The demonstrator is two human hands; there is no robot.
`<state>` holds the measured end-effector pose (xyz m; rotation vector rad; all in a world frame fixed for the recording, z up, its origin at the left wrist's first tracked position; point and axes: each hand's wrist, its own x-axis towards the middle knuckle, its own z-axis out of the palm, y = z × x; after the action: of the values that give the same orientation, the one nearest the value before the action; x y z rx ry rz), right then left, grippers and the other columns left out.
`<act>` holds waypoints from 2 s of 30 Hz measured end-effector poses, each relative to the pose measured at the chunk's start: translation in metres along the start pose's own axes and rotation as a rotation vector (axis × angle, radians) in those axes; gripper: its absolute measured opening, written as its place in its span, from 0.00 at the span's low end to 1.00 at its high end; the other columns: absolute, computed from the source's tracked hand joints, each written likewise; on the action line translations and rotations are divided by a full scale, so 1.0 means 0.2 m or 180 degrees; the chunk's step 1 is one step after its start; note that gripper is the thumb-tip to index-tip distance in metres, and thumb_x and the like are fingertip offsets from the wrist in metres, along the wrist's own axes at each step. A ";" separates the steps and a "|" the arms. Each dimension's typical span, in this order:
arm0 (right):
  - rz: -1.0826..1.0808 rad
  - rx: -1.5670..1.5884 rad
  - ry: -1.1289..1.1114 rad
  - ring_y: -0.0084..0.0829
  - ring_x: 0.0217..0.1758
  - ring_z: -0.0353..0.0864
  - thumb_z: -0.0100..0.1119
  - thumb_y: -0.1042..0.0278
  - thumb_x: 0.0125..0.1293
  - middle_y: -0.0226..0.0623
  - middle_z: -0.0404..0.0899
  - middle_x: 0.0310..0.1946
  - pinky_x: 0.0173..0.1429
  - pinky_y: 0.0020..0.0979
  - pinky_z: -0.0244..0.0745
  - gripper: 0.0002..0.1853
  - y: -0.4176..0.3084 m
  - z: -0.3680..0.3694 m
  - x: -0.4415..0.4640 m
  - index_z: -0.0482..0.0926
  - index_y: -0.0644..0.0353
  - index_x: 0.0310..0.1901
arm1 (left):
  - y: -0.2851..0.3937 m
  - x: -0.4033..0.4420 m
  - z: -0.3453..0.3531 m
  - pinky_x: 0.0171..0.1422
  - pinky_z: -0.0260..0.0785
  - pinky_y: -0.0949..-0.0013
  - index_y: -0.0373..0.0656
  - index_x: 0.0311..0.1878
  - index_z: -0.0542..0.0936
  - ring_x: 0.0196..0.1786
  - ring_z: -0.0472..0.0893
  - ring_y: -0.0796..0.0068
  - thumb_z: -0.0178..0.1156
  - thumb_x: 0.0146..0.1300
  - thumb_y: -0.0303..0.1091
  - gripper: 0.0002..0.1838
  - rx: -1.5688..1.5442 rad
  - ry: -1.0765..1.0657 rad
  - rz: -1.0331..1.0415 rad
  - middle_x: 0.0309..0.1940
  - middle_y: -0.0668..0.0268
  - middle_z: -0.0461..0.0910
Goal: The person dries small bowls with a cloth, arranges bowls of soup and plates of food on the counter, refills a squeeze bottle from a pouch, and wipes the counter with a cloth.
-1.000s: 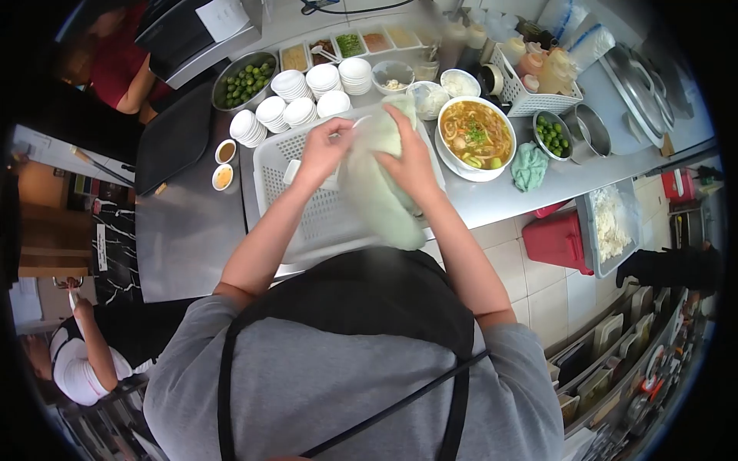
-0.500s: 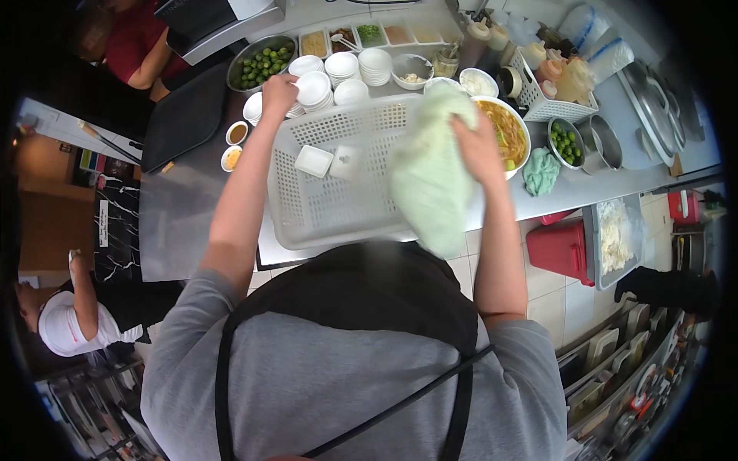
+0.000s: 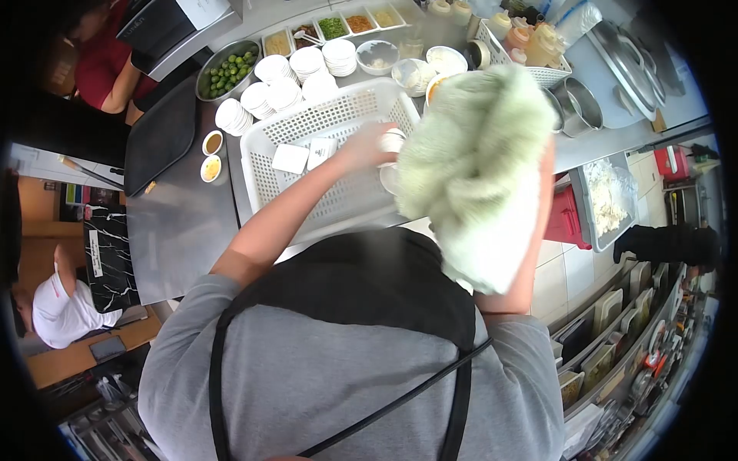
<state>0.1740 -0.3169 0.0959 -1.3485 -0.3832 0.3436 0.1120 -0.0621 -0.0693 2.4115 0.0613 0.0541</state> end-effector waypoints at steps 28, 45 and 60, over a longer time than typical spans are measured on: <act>-0.1234 -0.2898 -0.0813 0.49 0.34 0.77 0.59 0.66 0.47 0.53 0.76 0.27 0.39 0.41 0.71 0.20 0.68 0.78 0.19 0.72 0.65 0.44 | 0.08 -0.45 -0.52 0.46 0.68 0.74 0.42 0.51 0.74 0.40 0.76 0.78 0.54 0.55 0.23 0.18 -0.1338 0.1142 -0.0516 0.41 0.63 0.78; -0.0839 -0.1433 0.0072 0.36 0.53 0.69 0.56 0.73 0.52 0.45 0.69 0.50 0.55 0.30 0.63 0.25 0.63 0.56 0.22 0.64 0.62 0.54 | -0.23 -0.49 -0.25 0.40 0.69 0.58 0.39 0.35 0.76 0.35 0.76 0.53 0.60 0.45 0.26 0.11 0.0997 0.0843 -0.0480 0.33 0.55 0.74; -0.0885 -0.3486 -0.1345 0.50 0.37 0.76 0.59 0.65 0.50 0.53 0.76 0.28 0.44 0.43 0.70 0.18 0.71 0.75 0.13 0.70 0.61 0.42 | 0.00 -0.51 -0.43 0.34 0.70 0.67 0.41 0.41 0.79 0.25 0.78 0.65 0.54 0.47 0.23 0.15 0.0361 0.1090 -0.0496 0.22 0.56 0.78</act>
<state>0.1261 -0.1476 -0.0145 -2.2471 -1.2171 0.1704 0.0049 -0.0111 -0.0076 2.4771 0.4188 0.4004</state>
